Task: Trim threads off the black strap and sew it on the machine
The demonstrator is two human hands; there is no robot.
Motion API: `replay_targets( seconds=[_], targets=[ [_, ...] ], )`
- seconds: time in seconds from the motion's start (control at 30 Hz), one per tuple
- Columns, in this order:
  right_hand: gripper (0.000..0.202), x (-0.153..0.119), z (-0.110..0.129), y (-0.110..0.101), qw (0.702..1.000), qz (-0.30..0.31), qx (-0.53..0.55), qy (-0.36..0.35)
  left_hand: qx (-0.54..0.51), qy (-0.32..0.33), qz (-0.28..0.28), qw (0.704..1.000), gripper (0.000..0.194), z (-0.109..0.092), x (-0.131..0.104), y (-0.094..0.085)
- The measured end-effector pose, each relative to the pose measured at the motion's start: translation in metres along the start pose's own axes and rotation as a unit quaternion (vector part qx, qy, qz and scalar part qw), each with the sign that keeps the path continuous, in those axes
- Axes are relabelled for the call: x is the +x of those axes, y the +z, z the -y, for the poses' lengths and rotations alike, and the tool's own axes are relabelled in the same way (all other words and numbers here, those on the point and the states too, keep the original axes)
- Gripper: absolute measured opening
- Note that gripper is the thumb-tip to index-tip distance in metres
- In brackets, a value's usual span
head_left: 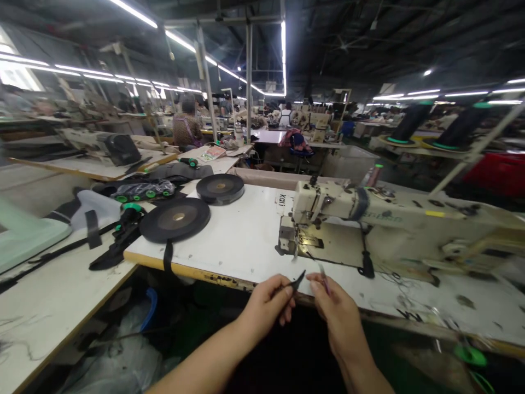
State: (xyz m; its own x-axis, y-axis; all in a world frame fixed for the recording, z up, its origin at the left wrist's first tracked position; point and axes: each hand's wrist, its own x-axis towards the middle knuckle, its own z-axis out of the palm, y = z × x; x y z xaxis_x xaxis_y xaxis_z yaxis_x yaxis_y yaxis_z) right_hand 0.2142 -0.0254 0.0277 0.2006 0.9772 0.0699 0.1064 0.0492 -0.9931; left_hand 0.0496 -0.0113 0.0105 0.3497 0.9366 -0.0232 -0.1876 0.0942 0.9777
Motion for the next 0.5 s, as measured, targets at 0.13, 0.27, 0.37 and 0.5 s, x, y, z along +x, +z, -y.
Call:
replay_targets(
  seconds=[0.13, 0.27, 0.37, 0.5],
  targets=[
    [0.045, -0.0002, 0.0035, 0.0048, 0.996, 0.077, 0.027, 0.043, 0.021, 0.002, 0.023, 0.999, 0.037, 0.0002, 0.0009, -0.0019],
    [0.038, 0.0010, 0.0019, 0.0032, 0.995, 0.075, 0.041, 0.054, 0.031, -0.011, 0.032, 0.999, 0.034, 0.0057, -0.0012, -0.0006],
    [0.037, 0.0013, 0.0028, 0.0057, 0.984, 0.074, 0.121, 0.109, 0.021, -0.016, 0.036, 0.999, 0.032, 0.0071, -0.0019, 0.0009],
    [0.037, 0.0011, 0.0049, 0.0101, 0.974, 0.045, 0.172, 0.141, 0.012, -0.026, 0.039, 0.999, 0.031, 0.0064, -0.0007, 0.0007]
  ],
)
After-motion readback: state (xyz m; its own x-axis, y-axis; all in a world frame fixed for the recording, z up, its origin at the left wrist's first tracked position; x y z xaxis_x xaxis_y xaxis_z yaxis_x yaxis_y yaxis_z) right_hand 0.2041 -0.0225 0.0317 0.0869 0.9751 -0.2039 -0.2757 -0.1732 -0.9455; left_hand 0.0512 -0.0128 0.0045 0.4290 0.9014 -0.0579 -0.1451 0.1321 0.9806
